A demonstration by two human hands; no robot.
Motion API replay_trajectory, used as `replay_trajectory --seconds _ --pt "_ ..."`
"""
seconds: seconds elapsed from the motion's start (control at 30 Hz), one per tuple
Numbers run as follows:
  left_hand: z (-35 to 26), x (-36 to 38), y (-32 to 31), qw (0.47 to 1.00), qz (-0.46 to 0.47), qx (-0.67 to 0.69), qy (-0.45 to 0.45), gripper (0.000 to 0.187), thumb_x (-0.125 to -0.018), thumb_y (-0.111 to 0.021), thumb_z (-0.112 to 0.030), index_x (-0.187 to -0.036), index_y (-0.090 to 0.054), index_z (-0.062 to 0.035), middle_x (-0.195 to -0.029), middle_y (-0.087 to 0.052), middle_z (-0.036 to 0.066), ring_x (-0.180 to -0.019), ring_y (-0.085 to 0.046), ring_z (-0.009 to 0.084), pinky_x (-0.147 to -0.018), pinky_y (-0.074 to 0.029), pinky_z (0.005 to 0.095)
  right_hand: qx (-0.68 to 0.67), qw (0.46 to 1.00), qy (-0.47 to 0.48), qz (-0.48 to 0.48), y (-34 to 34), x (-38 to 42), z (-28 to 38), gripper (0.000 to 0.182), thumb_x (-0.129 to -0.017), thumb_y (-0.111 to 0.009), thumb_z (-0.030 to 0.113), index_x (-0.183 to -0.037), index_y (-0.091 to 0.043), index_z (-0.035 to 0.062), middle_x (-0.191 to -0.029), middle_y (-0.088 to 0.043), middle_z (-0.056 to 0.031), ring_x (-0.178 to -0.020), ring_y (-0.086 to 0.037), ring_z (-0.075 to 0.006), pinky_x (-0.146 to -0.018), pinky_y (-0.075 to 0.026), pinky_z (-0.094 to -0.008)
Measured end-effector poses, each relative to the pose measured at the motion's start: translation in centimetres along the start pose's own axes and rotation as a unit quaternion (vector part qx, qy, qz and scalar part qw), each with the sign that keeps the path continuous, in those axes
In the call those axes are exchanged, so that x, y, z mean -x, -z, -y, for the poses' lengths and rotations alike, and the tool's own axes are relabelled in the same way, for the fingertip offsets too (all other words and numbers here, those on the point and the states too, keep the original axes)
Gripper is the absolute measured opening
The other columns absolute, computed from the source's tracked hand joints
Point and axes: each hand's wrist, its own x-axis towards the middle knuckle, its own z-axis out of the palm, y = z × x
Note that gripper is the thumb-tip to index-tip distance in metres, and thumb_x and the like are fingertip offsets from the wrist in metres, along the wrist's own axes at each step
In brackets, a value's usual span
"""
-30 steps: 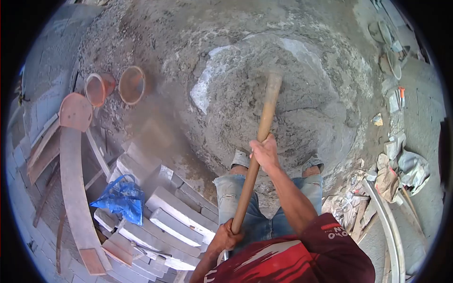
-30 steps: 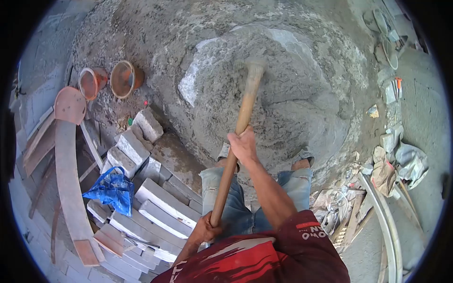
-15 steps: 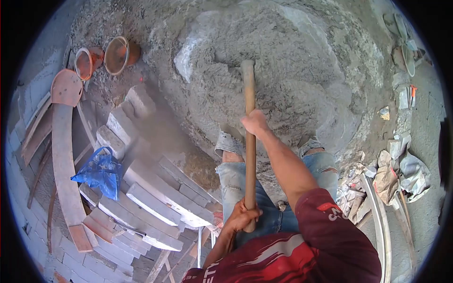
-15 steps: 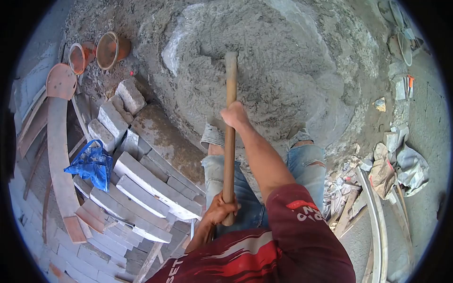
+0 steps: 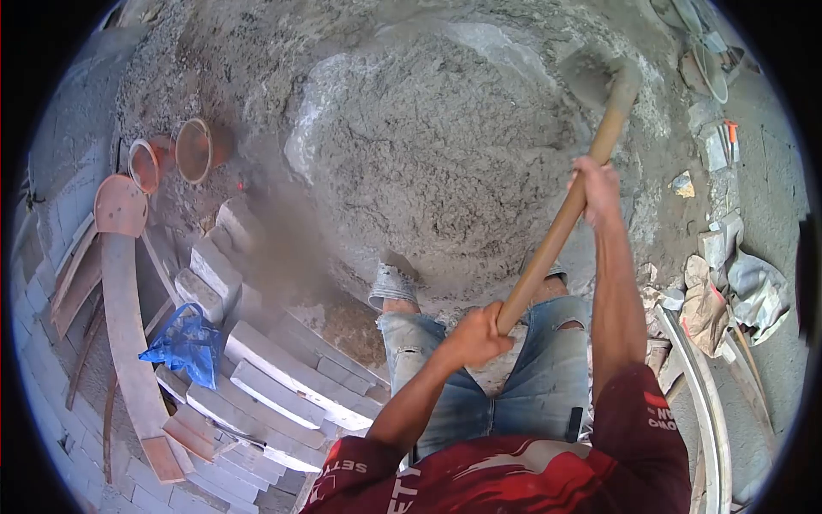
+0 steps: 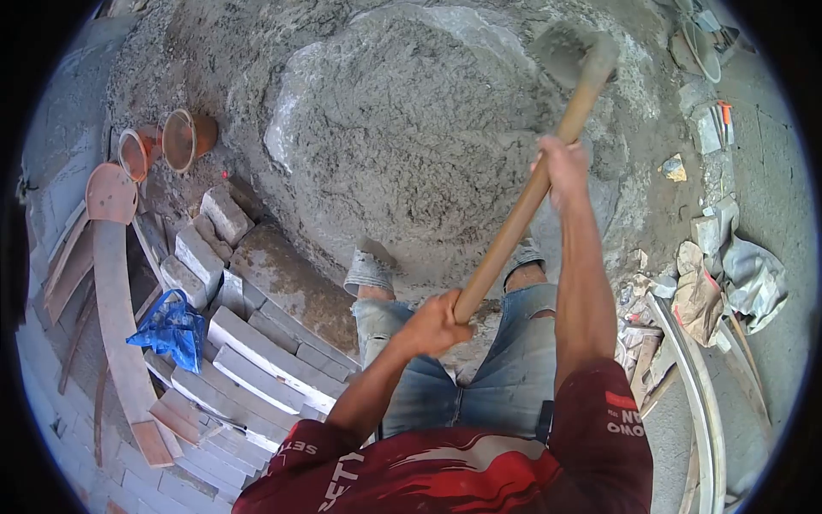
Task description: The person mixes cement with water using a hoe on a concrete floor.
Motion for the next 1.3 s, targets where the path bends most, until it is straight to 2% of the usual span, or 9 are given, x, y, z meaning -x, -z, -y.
replay_trajectory --seconds 0.2,0.37,0.47,0.57,0.63,0.83,1.0,1.2,1.3 --pt "-0.3 -4.7 7.9 0.996 -0.068 -0.061 0.008 0.039 -0.066 -0.071 -0.022 -0.092 -0.055 0.0017 -0.068 -0.059 0.017 -0.066 -0.06 0.0269 -0.062 -0.046 0.0368 -0.02 0.999 -0.024 -0.016 -7.8 -7.7 -0.4 0.015 -0.075 -0.064 0.01 -0.081 -0.053 0.0007 -0.063 -0.051 -0.0071 -0.052 -0.053 -0.0183 -0.048 -0.047 -0.0336" --pt "6.2 12.3 10.0 0.975 -0.054 0.041 0.211 0.037 -0.066 -0.074 -0.022 -0.089 -0.058 0.0028 -0.069 -0.059 0.014 -0.067 -0.059 0.0213 -0.061 -0.046 0.0356 0.039 0.983 -0.181 0.013 -18.2 6.1 -15.6 0.011 -0.073 -0.059 0.007 -0.072 -0.052 -0.0022 -0.062 -0.051 -0.0105 -0.049 -0.052 -0.023 -0.046 -0.046 -0.0382" --pt "7.6 20.8 8.3 0.973 -0.049 0.013 0.226 0.037 -0.067 -0.072 -0.029 -0.089 -0.06 0.0 -0.07 -0.061 0.019 -0.065 -0.06 0.0283 -0.063 -0.047 0.0394 0.038 0.974 -0.22 0.035 -18.3 15.7 -15.8 0.011 -0.071 -0.058 0.006 -0.065 -0.052 -0.0016 -0.059 -0.05 -0.0093 -0.047 -0.051 -0.0214 -0.043 -0.045 -0.0364" --pt "5.7 25.4 7.2 0.972 -0.052 0.036 0.228 0.039 -0.068 -0.072 -0.031 -0.089 -0.06 -0.001 -0.072 -0.062 0.022 -0.068 -0.062 0.0332 -0.064 -0.048 0.0412 0.039 0.973 -0.215 0.069 -17.1 21.3 -14.0 0.026 -0.073 -0.062 0.005 -0.091 -0.045 -0.0011 -0.065 -0.05 -0.0079 -0.048 -0.053 -0.0184 -0.042 -0.048 -0.0328" --pt "6.1 26.8 7.1 0.975 -0.061 -0.011 0.215 0.041 -0.07 -0.07 -0.03 -0.096 -0.057 -0.0017 -0.075 -0.063 0.025 -0.073 -0.064 0.0394 -0.065 -0.05 0.0447 0.03 0.98 -0.179 0.078 -18.9 22.1 -10.4 0.024 -0.074 -0.062 0.007 -0.09 -0.046 -0.0004 -0.065 -0.05 -0.008 -0.046 -0.052 -0.0183 -0.041 -0.048 -0.0323" --pt "7.0 14.5 14.7 0.956 -0.252 -0.096 0.112 0.036 -0.073 -0.065 -0.021 -0.099 -0.047 -0.0021 -0.073 -0.063 0.026 -0.068 -0.063 0.0434 -0.064 -0.051 0.0511 -0.062 0.966 -0.094 0.233 -30.7 11.0 -1.5 0.026 -0.08 -0.062 0.008 -0.095 -0.041 0.0048 -0.071 -0.05 -0.0069 -0.052 -0.052 -0.0161 -0.044 -0.048 -0.0305" --pt "5.4 4.7 21.8 0.918 -0.339 -0.114 0.172 0.037 -0.074 -0.064 -0.02 -0.097 -0.047 0.0039 -0.073 -0.062 0.026 -0.071 -0.063 0.0438 -0.065 -0.05 0.0495 -0.154 0.895 -0.137 0.395 -43.5 -1.3 -3.2 0.016 -0.08 -0.062 0.011 -0.084 -0.047 0.0053 -0.065 -0.052 -0.005 -0.054 -0.053 -0.0159 -0.05 -0.048 -0.0318" --pt "8.7 2.4 12.9 0.921 -0.293 -0.041 0.252 0.034 -0.071 -0.065 -0.017 -0.09 -0.048 0.0064 -0.074 -0.062 0.029 -0.076 -0.064 0.0442 -0.069 -0.051 0.0465 0.102 0.936 -0.196 0.275 -39.6 0.1 -13.9 0.014 -0.074 -0.062 0.012 -0.079 -0.054 0.0024 -0.063 -0.052 -0.0056 -0.05 -0.053 -0.017 -0.047 -0.047 -0.0326" --pt "7.8 3.5 6.0 0.918 -0.251 0.099 0.289 0.038 -0.069 -0.067 -0.017 -0.093 -0.049 0.0057 -0.074 -0.061 0.021 -0.071 -0.062 0.0313 -0.066 -0.049 0.04 0.179 0.933 -0.192 0.246 -32.3 1.5 -16.5 0.018 -0.074 -0.062 0.012 -0.081 -0.056 -0.0032 -0.064 -0.053 -0.007 -0.05 -0.054 -0.0185 -0.047 -0.047 -0.0336"
